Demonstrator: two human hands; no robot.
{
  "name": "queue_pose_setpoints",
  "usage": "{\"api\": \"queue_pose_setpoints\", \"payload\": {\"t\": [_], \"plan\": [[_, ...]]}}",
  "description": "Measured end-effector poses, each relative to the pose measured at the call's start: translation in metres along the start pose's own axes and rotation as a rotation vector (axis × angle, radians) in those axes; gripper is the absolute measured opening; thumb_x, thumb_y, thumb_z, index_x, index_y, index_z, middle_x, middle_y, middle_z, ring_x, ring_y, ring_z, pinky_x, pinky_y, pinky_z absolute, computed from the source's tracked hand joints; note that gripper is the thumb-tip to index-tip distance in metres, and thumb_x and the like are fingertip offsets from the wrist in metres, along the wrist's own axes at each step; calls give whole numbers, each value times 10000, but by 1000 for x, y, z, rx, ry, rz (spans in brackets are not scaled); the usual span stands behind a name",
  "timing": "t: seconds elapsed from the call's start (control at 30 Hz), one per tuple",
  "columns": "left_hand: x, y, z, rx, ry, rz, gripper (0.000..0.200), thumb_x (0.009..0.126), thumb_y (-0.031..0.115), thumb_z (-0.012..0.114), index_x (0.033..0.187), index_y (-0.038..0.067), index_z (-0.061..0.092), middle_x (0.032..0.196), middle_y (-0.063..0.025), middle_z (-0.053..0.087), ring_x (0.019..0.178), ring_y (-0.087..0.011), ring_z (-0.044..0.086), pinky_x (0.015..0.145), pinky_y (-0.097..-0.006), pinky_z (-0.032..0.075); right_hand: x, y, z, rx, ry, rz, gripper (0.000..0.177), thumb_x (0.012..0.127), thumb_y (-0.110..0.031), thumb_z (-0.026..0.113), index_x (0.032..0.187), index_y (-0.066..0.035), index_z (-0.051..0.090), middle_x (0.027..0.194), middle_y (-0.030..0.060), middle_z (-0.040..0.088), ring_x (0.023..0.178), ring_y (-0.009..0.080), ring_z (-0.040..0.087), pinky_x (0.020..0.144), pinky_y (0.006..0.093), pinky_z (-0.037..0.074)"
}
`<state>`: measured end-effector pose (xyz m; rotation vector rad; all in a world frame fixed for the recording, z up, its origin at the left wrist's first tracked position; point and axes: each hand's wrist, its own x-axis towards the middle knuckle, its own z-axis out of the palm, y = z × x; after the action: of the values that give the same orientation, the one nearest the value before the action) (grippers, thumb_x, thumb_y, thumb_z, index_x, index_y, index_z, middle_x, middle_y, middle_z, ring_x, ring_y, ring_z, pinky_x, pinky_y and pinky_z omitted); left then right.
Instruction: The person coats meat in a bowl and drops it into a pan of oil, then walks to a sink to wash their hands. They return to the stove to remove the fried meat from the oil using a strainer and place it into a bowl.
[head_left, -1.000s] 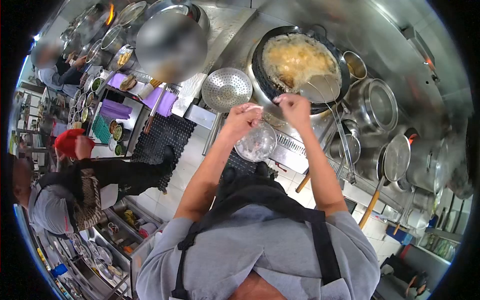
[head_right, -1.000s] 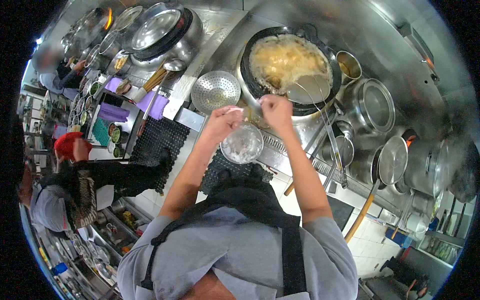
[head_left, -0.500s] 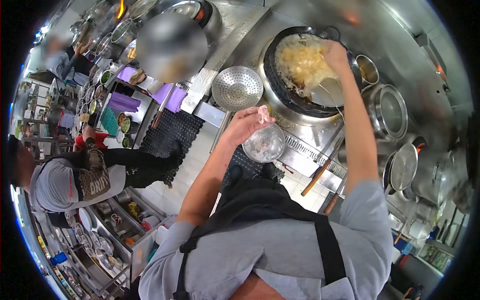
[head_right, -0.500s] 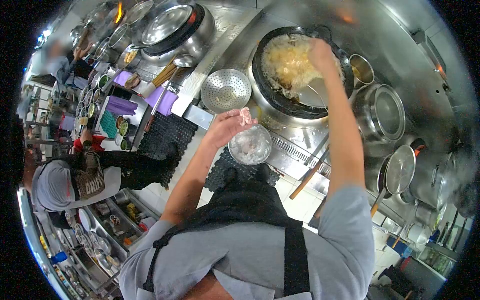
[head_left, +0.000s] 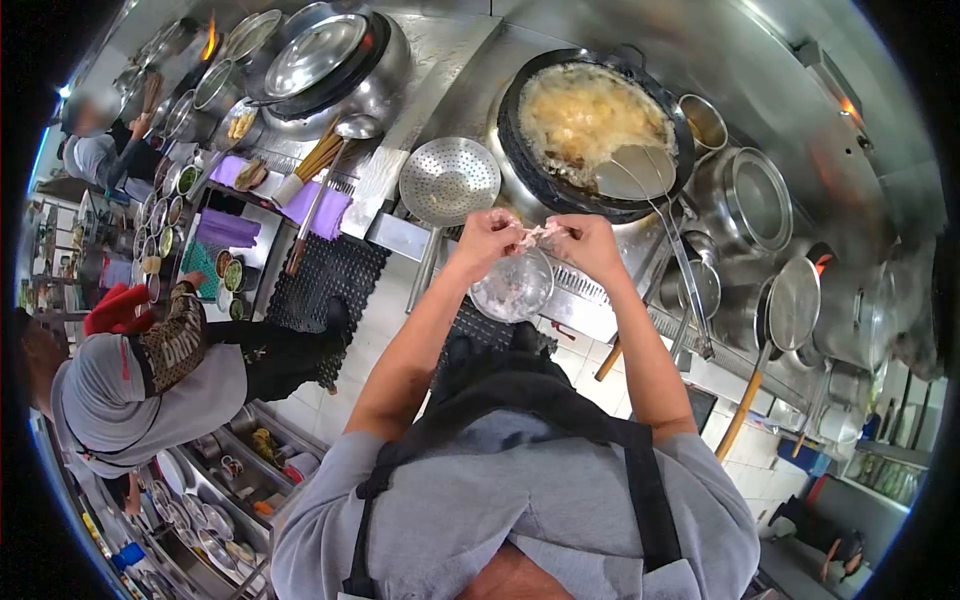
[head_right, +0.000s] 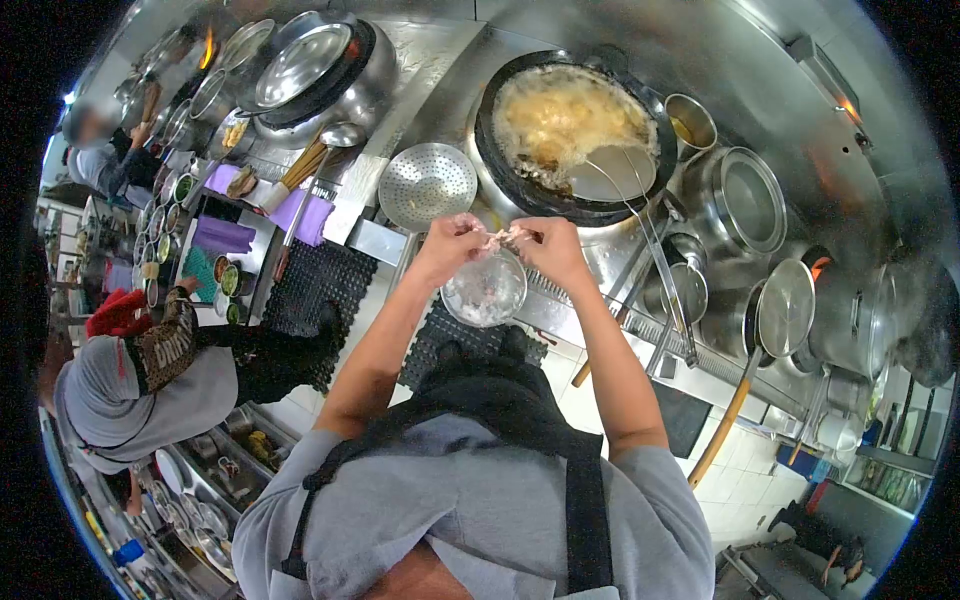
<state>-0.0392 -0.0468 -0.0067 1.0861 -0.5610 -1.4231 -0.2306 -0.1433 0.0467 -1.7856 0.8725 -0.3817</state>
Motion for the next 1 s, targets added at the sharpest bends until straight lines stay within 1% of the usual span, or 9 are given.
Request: {"api": "queue_pose_setpoints", "payload": {"t": [0.07,0.23,0.43,0.53,0.63,0.67,0.8,0.83,1.0], "plan": [[1,-5,5,-142,-101,10,36,907,21,657,911,2,627,909,-57,655,821,-118,633,739,-292,542,6,19,3,13,-9,-34,201,870,-103,666,1025,4,737,783,190,705,662,127,623,624,330,503],[-7,8,25,-66,-55,-20,53,903,54,680,929,20,648,899,-39,654,784,-105,612,688,-279,504,0,-11,10,-254,-5,-296,243,795,-24,610,1021,-1,696,853,238,658,831,436,640,756,460,514],[-5,6,21,-23,-45,9,40,882,43,687,900,26,656,834,-39,652,705,-94,579,610,-253,448,-3,-20,4,-202,76,-246,204,797,-39,625,971,-5,727,872,246,676,822,417,664,756,440,530],[-11,13,33,-271,11,49,20,873,18,665,888,6,660,804,-49,648,652,-104,558,579,-253,428,8,-10,-2,-334,211,-289,147,835,-38,637,929,6,741,813,194,701,743,303,692,708,374,541],[-11,20,25,-223,133,149,7,887,13,645,886,8,650,795,-50,633,640,-113,545,569,-257,419,26,16,-23,134,214,56,138,873,-33,643,952,37,731,740,101,688,689,164,661,660,295,526],[-10,24,19,-145,180,190,10,896,16,640,887,13,644,796,-48,626,644,-114,541,569,-259,417,27,21,-35,341,147,29,163,892,-34,652,1014,59,709,760,48,666,698,84,614,646,243,507],[-8,6,-10,-540,93,52,71,951,87,634,888,61,615,791,-28,591,693,-113,547,603,-266,451,54,-1,-80,515,85,-151,178,883,-17,634,1041,48,682,841,76,686,707,115,636,667,255,528],[-7,2,-19,-536,91,-4,177,993,148,614,843,68,561,869,-43,590,755,-128,568,669,-255,498,68,-10,-96,502,121,-111,143,880,9,607,999,46,675,837,79,688,705,145,657,653,264,536],[-15,-9,-15,-442,105,-47,41,967,60,592,1001,37,589,890,-69,610,800,-168,611,727,-289,543,212,42,-168,-165,365,-82,172,862,-110,658,968,21,689,859,136,710,728,165,708,646,316,556]]}}
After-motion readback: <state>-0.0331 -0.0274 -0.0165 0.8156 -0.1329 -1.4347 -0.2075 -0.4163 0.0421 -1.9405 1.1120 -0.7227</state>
